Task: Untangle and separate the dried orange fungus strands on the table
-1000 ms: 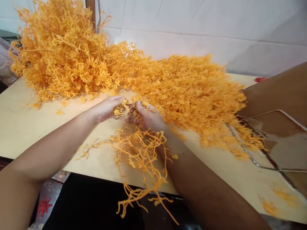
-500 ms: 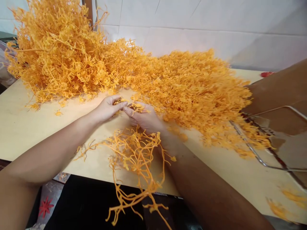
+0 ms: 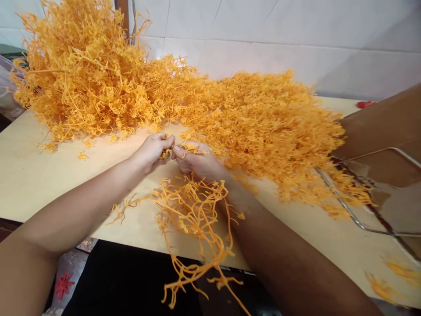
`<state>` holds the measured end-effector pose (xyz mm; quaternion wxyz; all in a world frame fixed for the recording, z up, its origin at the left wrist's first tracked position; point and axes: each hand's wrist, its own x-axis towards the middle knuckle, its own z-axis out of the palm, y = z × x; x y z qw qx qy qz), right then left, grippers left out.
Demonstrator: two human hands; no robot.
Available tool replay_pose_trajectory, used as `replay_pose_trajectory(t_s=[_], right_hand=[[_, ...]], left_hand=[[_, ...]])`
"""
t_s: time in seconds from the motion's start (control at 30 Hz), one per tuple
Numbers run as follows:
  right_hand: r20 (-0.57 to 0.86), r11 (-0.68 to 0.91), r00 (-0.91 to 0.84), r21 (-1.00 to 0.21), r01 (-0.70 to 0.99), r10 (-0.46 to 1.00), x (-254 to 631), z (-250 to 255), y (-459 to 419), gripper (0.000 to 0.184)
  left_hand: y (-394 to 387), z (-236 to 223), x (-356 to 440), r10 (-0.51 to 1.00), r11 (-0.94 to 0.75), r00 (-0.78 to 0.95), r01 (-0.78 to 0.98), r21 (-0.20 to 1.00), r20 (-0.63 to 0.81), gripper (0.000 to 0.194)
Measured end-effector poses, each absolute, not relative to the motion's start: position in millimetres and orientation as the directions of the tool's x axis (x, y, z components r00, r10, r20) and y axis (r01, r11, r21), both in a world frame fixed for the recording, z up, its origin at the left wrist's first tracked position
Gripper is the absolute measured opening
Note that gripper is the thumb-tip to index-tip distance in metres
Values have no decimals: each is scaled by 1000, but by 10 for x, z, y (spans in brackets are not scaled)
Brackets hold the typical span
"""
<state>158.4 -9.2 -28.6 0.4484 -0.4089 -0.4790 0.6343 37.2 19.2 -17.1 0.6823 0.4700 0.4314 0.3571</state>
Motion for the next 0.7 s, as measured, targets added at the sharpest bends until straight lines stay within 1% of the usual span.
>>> replay_pose_trajectory(t_s=[0.2, 0.3, 0.43, 0.5, 0.6, 0.7], right_hand=[[-59, -104, -217, -974, -202, 974, 1550, -346, -66, 49], [-77, -121, -219, -973, -194, 973, 1542, -364, -67, 47], [-108, -151, -219, -970, -193, 970, 1551, -356, -76, 48], [-132, -178, -226, -965, -195, 965, 1566, -343, -87, 48], [-176, -223, -253, -959, -175, 951, 1595, -324, -117, 49], [-169, -206, -273, -972, -113, 947, 1609, -305, -153, 47]], left_hand=[[166, -125, 423, 920, 335, 237, -62, 940, -312, 23], [178, -138, 442, 927, 321, 224, -52, 946, -302, 23], [242, -204, 460, 942, 254, 233, -23, 967, -242, 23], [273, -224, 441, 939, 230, 267, -15, 973, -218, 23], [288, -219, 362, 889, 235, 407, -5, 972, -213, 21], [264, -210, 289, 844, 200, 510, -8, 980, -168, 18]])
